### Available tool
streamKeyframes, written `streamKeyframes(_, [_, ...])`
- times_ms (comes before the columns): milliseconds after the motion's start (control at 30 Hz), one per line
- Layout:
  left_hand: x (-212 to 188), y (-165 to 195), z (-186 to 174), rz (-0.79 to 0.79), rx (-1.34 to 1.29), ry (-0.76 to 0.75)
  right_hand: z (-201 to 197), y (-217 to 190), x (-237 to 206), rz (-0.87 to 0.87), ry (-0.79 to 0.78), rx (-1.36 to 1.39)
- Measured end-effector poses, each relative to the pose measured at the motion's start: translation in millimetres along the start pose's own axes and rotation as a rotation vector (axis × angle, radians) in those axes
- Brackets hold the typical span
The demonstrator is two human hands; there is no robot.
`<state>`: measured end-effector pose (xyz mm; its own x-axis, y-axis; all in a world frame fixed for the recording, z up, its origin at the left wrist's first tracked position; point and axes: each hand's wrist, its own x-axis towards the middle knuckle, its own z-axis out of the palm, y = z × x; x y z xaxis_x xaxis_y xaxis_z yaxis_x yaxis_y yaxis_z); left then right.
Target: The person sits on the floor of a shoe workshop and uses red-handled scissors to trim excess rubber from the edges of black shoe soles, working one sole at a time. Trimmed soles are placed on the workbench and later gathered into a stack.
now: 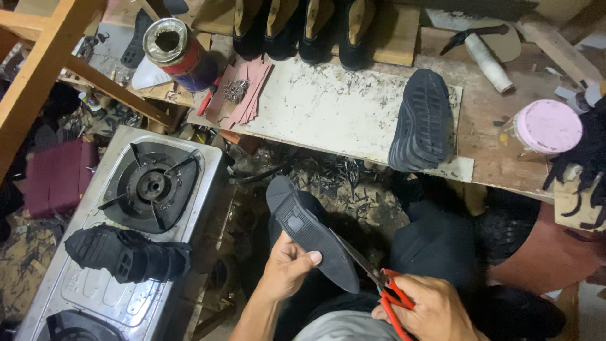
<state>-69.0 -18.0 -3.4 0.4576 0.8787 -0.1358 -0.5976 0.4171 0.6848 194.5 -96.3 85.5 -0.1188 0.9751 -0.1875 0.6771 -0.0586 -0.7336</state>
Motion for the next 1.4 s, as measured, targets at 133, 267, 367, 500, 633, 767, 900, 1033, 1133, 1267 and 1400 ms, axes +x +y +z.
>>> streamKeyframes(133, [0.3,6.4,-11.8,-0.031,0.063,0.028,0.5,4.9,-3.2,0.207,-0.091,0.053])
streamKeyframes(267, [8.2,5.5,-6.6,0.031,0.082,0.14,3.6,0.6,0.2,0.132,0.016,0.044])
streamKeyframes(367, [10.5,2.0,6.9,0.119,0.034,0.121,8.1,-6.7,3.6,0.103,0.064,0.018])
streamKeyframes(500, [8.8,-0.4,20.6,0.088,0.05,0.075,12.0,-11.2,5.7,0.115,0.022,-0.024])
streamKeyframes(633, [7.7,-0.2,18.6,0.039,0.072,0.041,15.0,-6.8,6.8,0.027,0.036,-0.003])
streamKeyframes(767, [4.5,-3.1,9.9,0.025,0.048,0.012,19.2,-2.8,5.6,0.058,0.008,0.092])
streamKeyframes(900, [3.7,-7.2,5.0,-0.004,0.041,0.015,22.7,-4.2,3.8,0.108,0.018,0.109])
streamKeyframes(1033, [4.8,-6.1,6.3,-0.04,0.086,0.012,21.9,-3.6,3.4,0.099,0.016,0.046])
streamKeyframes(1133, [3.9,-3.9,8.9,-0.036,0.077,-0.009,23.3,0.4,3.4,0.052,0.018,0.065])
streamKeyframes(1267, [4.5,-0.9,6.6,-0.014,0.12,-0.025,27.0,7.9,-1.2,0.088,0.0,0.101])
streamKeyframes(1400, [14.4,5.8,-4.6,-0.025,-0.042,0.129,29.4,11.6,-3.9,0.206,-0.024,0.2])
